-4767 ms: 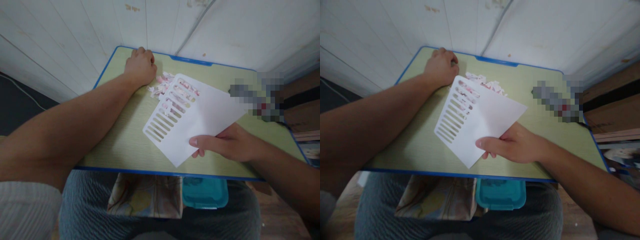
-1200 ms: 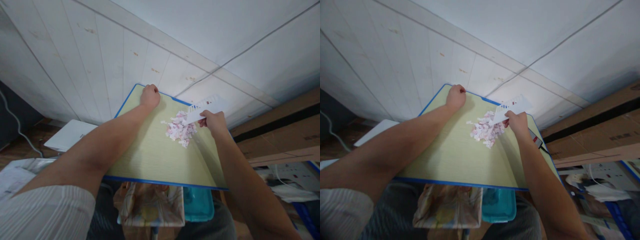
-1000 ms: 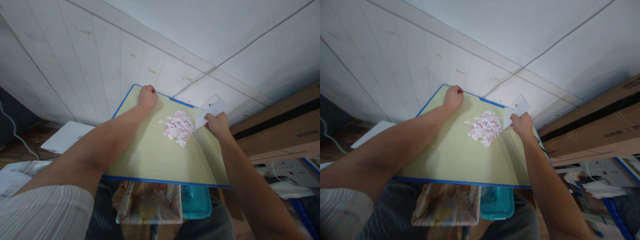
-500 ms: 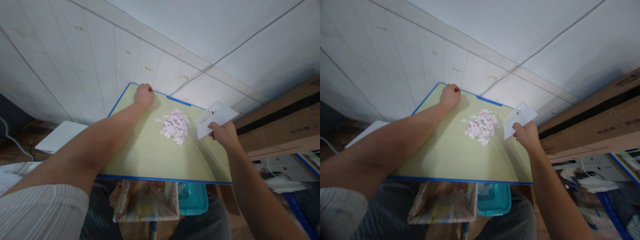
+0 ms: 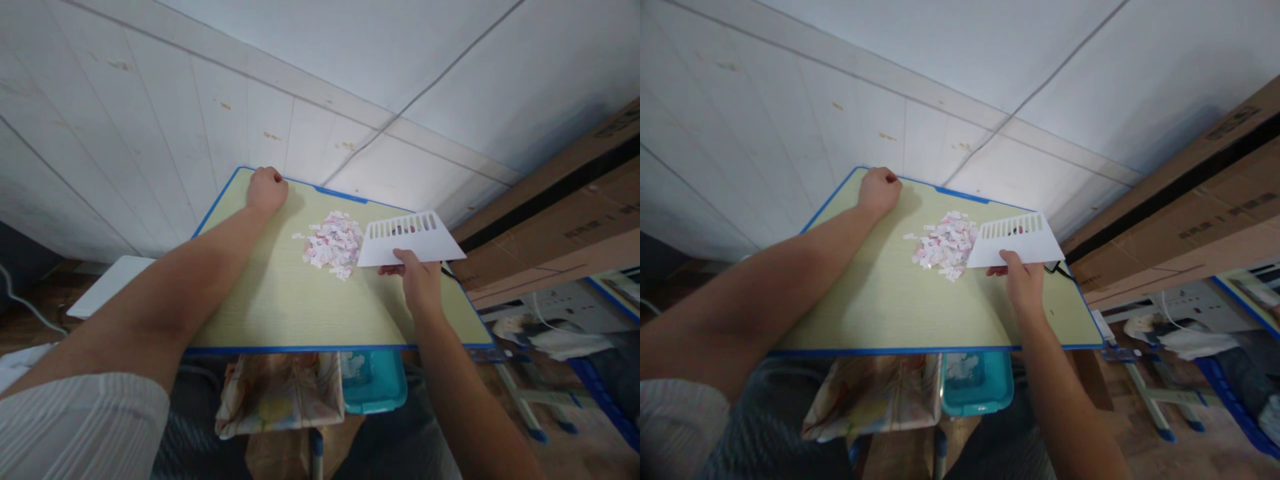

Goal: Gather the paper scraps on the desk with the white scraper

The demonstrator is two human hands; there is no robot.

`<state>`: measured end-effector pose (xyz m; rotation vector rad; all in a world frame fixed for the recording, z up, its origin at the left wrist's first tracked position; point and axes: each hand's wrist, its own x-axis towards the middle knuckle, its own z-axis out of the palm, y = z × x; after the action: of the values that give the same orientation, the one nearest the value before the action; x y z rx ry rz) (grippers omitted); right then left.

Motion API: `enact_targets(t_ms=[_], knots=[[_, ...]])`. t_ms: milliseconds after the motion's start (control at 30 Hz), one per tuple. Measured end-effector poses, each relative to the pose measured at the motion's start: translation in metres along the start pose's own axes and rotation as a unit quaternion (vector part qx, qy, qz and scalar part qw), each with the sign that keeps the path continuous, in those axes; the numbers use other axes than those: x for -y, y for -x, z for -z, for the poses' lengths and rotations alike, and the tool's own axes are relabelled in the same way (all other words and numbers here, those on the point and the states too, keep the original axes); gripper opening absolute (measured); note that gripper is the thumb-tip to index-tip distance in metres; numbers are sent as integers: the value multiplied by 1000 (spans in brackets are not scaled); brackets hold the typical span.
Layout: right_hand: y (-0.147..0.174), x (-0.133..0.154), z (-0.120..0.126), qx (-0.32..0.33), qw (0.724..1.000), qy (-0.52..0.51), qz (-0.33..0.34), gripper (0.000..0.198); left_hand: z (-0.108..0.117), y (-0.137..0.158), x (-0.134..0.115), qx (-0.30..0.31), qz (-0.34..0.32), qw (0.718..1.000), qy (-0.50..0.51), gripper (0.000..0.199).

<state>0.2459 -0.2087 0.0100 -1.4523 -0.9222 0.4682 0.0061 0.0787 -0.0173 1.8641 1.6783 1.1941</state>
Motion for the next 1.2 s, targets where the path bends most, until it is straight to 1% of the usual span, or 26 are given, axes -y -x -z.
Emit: enact_targets(t_ms=[67,167,233,267,300,367,433,500,600,667,700,767,800,833,933,1033,1133,1200], knots=[[16,-7,8,-34,998,-55,-22,34,2,1,-3,-1,4,1000,-3,8],[36,-18,17,-68,992,-98,-47,38,8,2,-8,2,18,1000,-2,5],[45,-22,19,-70,990,-110,-54,38,17,4,-12,30,33,999,-1,7],[48,-24,20,-67,990,-113,-56,38,23,6,-14,59,43,997,1,9],[52,-24,20,-63,990,-115,-58,39,30,9,-15,75,53,996,5,10],[56,-25,19,-47,990,-118,-62,40,45,21,-15,80,57,995,-7,11],[58,-27,17,-32,990,-123,-65,38,62,41,-12,77,52,994,-53,11],[56,-28,16,-29,989,-131,-68,34,79,69,-4,114,12,987,-110,15],[51,-31,16,-34,986,-144,-74,31,99,117,8,128,-32,977,-170,32],[48,-30,17,-29,985,-148,-82,31,109,148,12,136,-77,965,-209,42],[48,-29,17,-25,985,-149,-87,31,112,161,12,145,-100,958,-227,44],[49,-26,17,-19,984,-153,-92,31,117,184,9,137,-148,945,-257,46],[50,-25,16,-18,983,-156,-93,29,118,192,6,131,-160,940,-270,47],[50,-23,16,-18,983,-158,-93,28,119,198,3,129,-158,937,-285,47],[52,-19,14,-10,983,-153,-98,24,121,205,-5,132,-144,931,-308,46],[51,-21,14,8,985,-136,-108,24,122,204,-6,134,-145,924,-327,46],[45,-22,14,22,986,-121,-111,24,118,193,-3,130,-154,919,-338,50],[37,-20,14,27,987,-119,-104,19,113,178,-2,128,-148,923,-333,53]])
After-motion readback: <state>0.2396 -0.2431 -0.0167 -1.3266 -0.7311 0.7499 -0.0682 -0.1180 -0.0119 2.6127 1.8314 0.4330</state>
